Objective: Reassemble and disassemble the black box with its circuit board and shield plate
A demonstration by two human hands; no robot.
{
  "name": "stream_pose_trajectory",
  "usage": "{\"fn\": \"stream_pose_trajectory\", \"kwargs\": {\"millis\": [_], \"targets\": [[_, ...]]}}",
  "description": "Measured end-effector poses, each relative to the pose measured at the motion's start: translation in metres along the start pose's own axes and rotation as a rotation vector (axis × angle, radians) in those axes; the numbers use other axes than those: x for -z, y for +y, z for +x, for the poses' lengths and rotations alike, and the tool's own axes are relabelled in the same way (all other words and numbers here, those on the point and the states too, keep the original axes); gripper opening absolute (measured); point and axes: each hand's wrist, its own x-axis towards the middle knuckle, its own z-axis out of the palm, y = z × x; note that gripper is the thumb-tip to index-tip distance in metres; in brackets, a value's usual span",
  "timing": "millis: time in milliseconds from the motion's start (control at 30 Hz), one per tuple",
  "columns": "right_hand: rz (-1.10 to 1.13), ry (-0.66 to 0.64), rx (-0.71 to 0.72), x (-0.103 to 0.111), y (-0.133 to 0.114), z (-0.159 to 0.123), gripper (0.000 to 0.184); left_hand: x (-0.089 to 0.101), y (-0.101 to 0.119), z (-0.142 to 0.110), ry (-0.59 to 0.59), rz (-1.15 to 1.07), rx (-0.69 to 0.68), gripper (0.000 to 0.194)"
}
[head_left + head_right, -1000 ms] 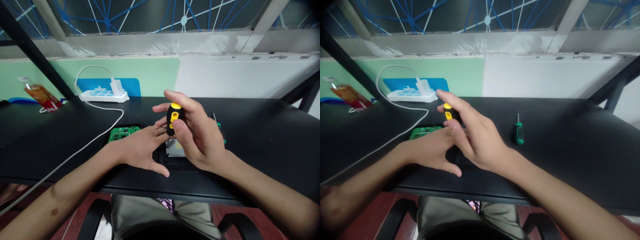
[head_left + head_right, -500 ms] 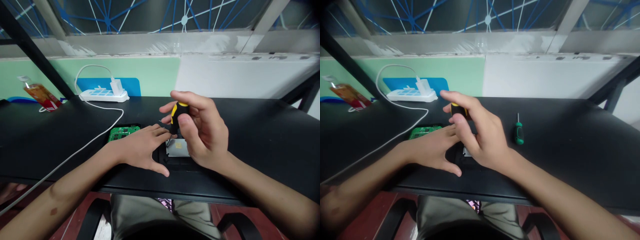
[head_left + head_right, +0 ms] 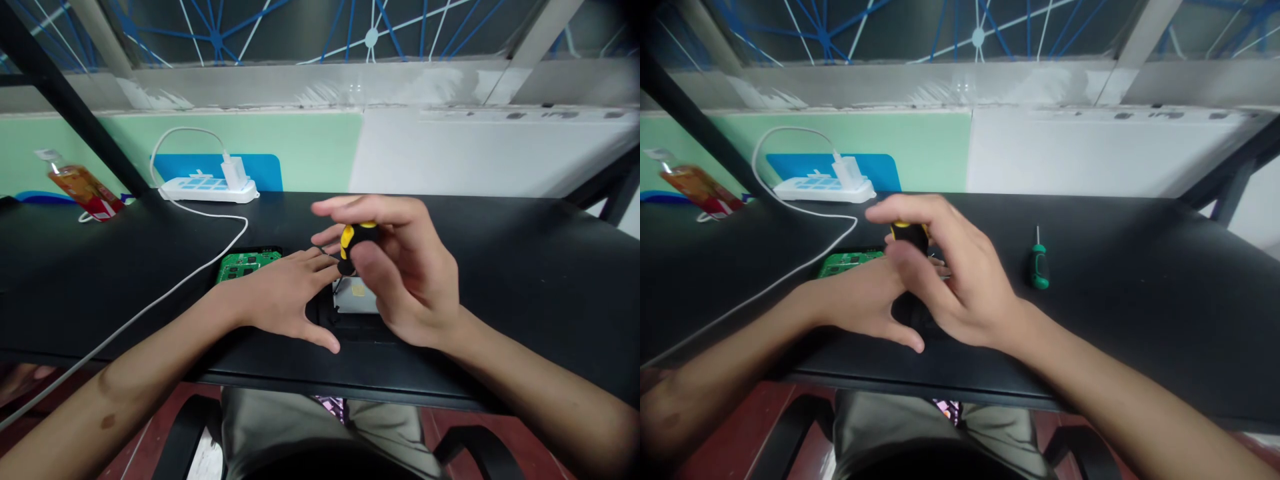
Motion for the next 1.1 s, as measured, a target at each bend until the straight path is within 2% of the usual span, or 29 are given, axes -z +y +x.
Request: {"fn": "stream_pose_trajectory", "kwargs": {"millis": [133, 333, 467, 767, 900, 1033, 1100], "targets": [[-0.166, 0.104, 0.071, 0.001, 0.002, 0.001, 0.031, 0.000, 0.000, 0.000, -0.009, -0.011, 0.004, 0.092], [0.045, 0.157, -0.072, -0.002, 0.002, 0.000, 0.025, -0.005, -0.004, 0.000, 0.021, 0.039, -0.013, 0.096], [-0.091, 0.225, -0.035, -0.002, 0.004, 0.003, 0.022, -0.004, -0.003, 0.000, 0.002, 0.041, -0.013, 0.098], [0.013, 0.112, -0.091, 0.003, 0.005, 0.001, 0.037, -0.005, -0.004, 0.000, 0.015, 0.074, -0.031, 0.097], [-0.112, 0.094, -0.020, 0.004, 0.009, 0.004, 0.041, -0.004, -0.003, 0.000, -0.004, 0.070, -0.023, 0.095], [-0.188, 0.134, 0.113, 0.005, 0.013, 0.006, 0.035, -0.003, -0.002, -0.001, 0.006, 0.074, 0.001, 0.095], [-0.201, 0.138, 0.123, 0.006, 0.012, 0.004, 0.029, -0.003, -0.002, -0.001, 0.010, 0.072, 0.003, 0.093]]}}
